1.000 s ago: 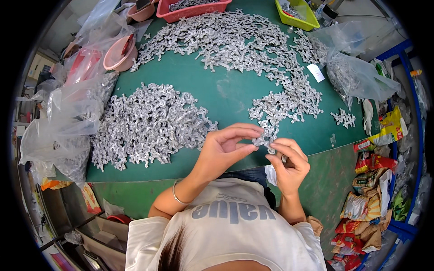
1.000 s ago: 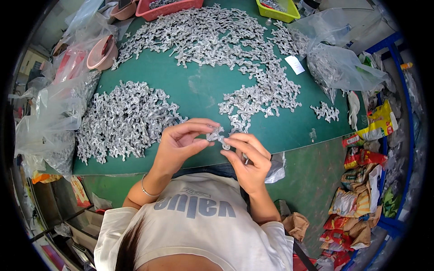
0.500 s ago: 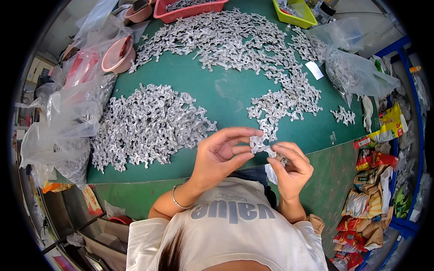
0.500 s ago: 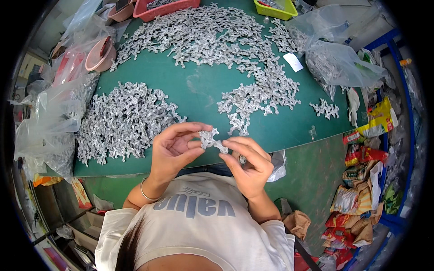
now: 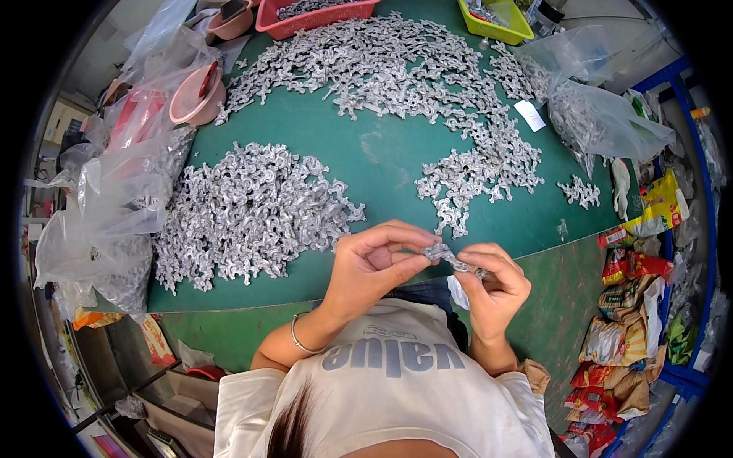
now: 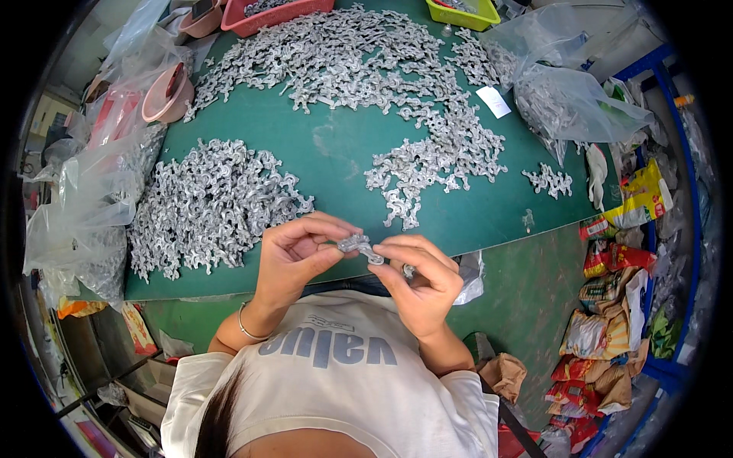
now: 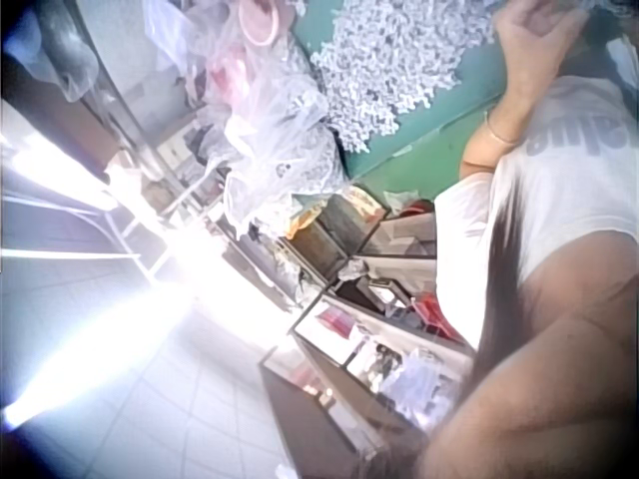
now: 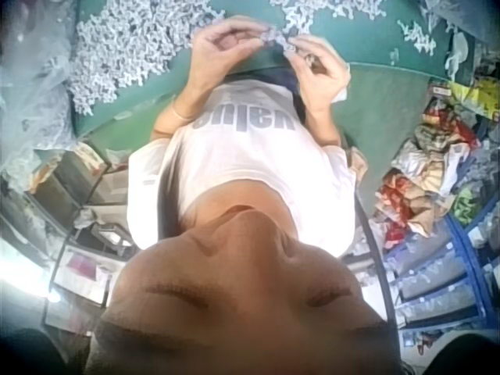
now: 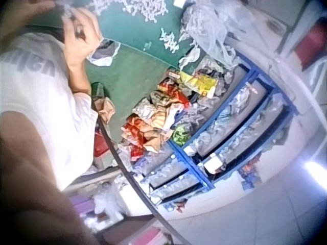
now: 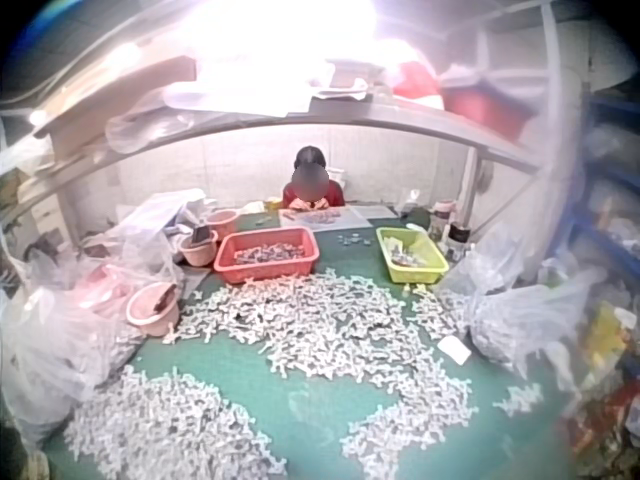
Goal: The person sits at a green table and assembles small, silver, metallic parts by hand. They pick up individual pieces from a large pile, connect them together, and place the finished assemblies into a plastic bag. The person occasionally reaches under the table to adjust the bag.
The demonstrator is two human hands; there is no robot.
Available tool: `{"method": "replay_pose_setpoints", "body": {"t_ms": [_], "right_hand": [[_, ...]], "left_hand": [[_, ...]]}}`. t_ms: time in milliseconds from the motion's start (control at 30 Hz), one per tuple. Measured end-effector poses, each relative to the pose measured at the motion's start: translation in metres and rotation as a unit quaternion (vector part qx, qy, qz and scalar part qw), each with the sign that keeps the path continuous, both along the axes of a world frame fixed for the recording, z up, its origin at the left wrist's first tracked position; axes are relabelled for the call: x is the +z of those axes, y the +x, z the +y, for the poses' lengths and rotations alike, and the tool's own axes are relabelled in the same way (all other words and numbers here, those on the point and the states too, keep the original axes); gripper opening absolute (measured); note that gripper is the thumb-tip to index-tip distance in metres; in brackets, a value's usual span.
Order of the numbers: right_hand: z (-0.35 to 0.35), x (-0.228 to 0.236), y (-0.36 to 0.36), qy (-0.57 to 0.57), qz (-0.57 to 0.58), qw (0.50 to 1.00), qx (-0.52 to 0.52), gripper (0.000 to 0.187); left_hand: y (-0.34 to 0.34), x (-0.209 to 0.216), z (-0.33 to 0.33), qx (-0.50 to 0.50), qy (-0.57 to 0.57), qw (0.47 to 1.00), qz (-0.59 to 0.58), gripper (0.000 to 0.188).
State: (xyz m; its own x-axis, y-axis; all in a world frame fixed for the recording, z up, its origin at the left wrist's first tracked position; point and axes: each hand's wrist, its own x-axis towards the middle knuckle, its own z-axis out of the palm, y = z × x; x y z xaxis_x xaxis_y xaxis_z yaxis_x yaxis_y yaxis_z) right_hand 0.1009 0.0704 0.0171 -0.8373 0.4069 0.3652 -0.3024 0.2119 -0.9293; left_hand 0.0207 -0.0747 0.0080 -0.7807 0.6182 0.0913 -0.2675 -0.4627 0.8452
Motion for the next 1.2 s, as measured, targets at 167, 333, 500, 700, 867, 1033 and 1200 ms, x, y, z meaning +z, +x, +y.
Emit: {"method": "replay_pose_setpoints", "body": {"t_ms": [167,333,500,700,867,1033,1200], "right_hand": [[-0.001,-0.001,0.003,-0.038,-0.036,0.999,0.0,0.017],[-0.001,-0.004,0.003,-0.08,-0.023,0.996,0.016,0.012],[-0.001,-0.006,0.006,-0.162,-0.046,0.985,0.036,0.011],[-0.003,-0.003,0.008,-0.214,-0.082,0.972,0.047,0.016],[-0.001,-0.005,0.009,-0.225,-0.07,0.97,0.065,0.016],[-0.001,-0.004,0.01,-0.24,-0.057,0.966,0.077,0.015],[0.001,-0.008,0.009,-0.217,-0.041,0.972,0.087,0.015]], "left_hand": [[0.003,-0.003,-0.002,-0.004,-0.023,0.999,-0.037,0.01],[0.005,0.002,0.0,0.01,-0.05,0.997,-0.059,0.008],[0.005,0.006,-0.001,0.001,-0.069,0.994,-0.08,0.009],[0.004,0.005,0.0,0.006,-0.072,0.993,-0.09,0.012],[0.004,0.004,0.003,0.001,-0.067,0.993,-0.093,0.014],[0.004,0.004,0.005,-0.002,-0.072,0.994,-0.088,0.014],[0.001,0.007,0.007,0.004,-0.069,0.995,-0.067,0.014]]}}
